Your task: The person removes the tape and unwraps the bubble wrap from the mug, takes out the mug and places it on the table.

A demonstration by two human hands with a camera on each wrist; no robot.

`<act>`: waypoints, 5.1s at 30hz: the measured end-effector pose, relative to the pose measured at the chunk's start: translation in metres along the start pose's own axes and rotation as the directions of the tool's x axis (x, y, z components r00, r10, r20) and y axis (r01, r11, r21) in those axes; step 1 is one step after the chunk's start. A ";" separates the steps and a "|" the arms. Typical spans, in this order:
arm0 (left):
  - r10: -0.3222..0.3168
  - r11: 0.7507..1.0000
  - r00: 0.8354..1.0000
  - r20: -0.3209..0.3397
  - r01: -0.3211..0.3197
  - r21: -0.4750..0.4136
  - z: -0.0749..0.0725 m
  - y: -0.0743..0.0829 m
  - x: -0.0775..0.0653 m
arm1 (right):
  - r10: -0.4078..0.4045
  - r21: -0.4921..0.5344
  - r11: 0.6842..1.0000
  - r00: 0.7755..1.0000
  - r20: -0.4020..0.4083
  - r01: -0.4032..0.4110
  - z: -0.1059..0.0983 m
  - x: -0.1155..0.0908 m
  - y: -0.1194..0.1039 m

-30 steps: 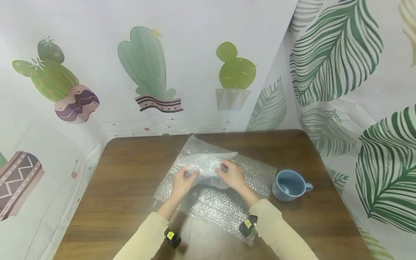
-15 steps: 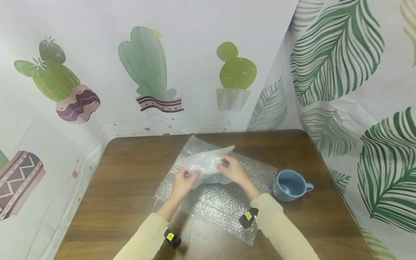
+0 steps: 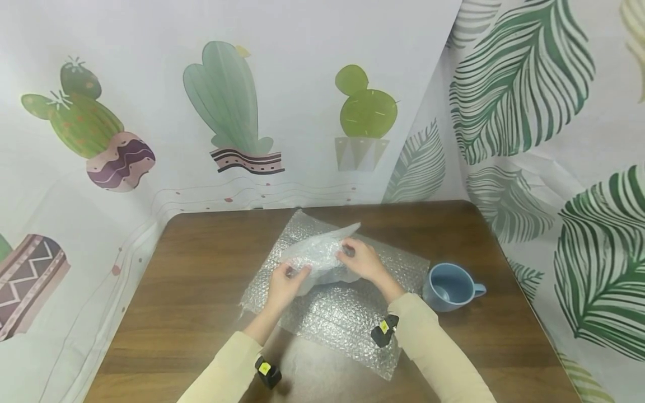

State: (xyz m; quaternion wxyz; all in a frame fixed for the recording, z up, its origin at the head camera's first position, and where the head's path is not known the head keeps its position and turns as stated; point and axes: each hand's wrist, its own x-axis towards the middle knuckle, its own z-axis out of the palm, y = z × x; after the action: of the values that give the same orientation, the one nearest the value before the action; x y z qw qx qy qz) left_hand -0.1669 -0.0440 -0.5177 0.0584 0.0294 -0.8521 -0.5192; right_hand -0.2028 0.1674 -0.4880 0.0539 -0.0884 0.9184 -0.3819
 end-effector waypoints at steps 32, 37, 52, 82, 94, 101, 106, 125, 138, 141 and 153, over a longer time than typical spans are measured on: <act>0.039 0.998 0.986 0.160 -0.032 -0.048 -0.017 -0.030 0.002 | 0.001 -0.053 0.999 0.999 -0.032 -0.003 0.004 -0.009 0.001; 0.063 0.996 0.990 0.130 -0.053 -0.076 -0.027 -0.036 0.004 | -0.005 -0.014 1.000 0.996 -0.089 0.004 0.003 -0.014 0.002; 0.139 0.989 0.990 -0.018 -0.139 -0.041 -0.059 -0.029 0.018 | -0.058 0.012 0.998 0.969 -0.239 0.063 -0.002 -0.029 0.000; 0.365 0.840 0.871 0.329 -0.461 0.286 -0.032 0.013 0.040 | -0.060 0.127 0.987 0.961 -0.271 0.097 0.033 -0.057 -0.017; 0.326 0.818 0.866 0.379 -0.460 0.346 -0.025 0.013 0.041 | 0.038 0.208 0.978 0.964 -0.264 0.019 0.049 -0.060 -0.016; 0.329 0.807 0.864 0.382 -0.467 0.361 -0.024 0.010 0.044 | 0.092 0.253 0.967 0.954 -0.286 -0.017 0.053 -0.058 -0.014; 0.338 0.807 0.861 0.381 -0.473 0.354 -0.023 0.006 0.046 | 0.120 0.278 0.960 0.955 -0.270 -0.042 0.054 -0.056 -0.015; 0.327 0.820 0.871 0.366 -0.454 0.349 -0.022 0.006 0.043 | 0.277 0.374 0.908 0.940 -0.199 -0.188 0.058 -0.048 -0.020; 0.313 0.827 0.885 0.343 -0.432 0.360 -0.021 0.007 0.043 | 0.375 0.525 0.824 0.900 -0.221 -0.214 0.066 -0.042 -0.025; 0.311 0.825 0.886 0.343 -0.431 0.366 -0.020 0.007 0.043 | 0.379 0.532 0.821 0.895 -0.237 -0.207 0.066 -0.041 -0.025; 0.335 0.809 0.879 0.341 -0.453 0.374 -0.018 0.007 0.042 | 0.383 0.448 0.869 0.858 -0.341 -0.210 0.066 -0.033 -0.024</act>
State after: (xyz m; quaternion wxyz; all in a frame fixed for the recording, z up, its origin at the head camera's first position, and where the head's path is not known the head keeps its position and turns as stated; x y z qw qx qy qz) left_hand -0.2059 -0.0614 -0.5005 0.0456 -0.2049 -0.9346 -0.2872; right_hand -0.1564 0.1114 -0.5164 -0.0684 0.1540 0.8140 -0.5559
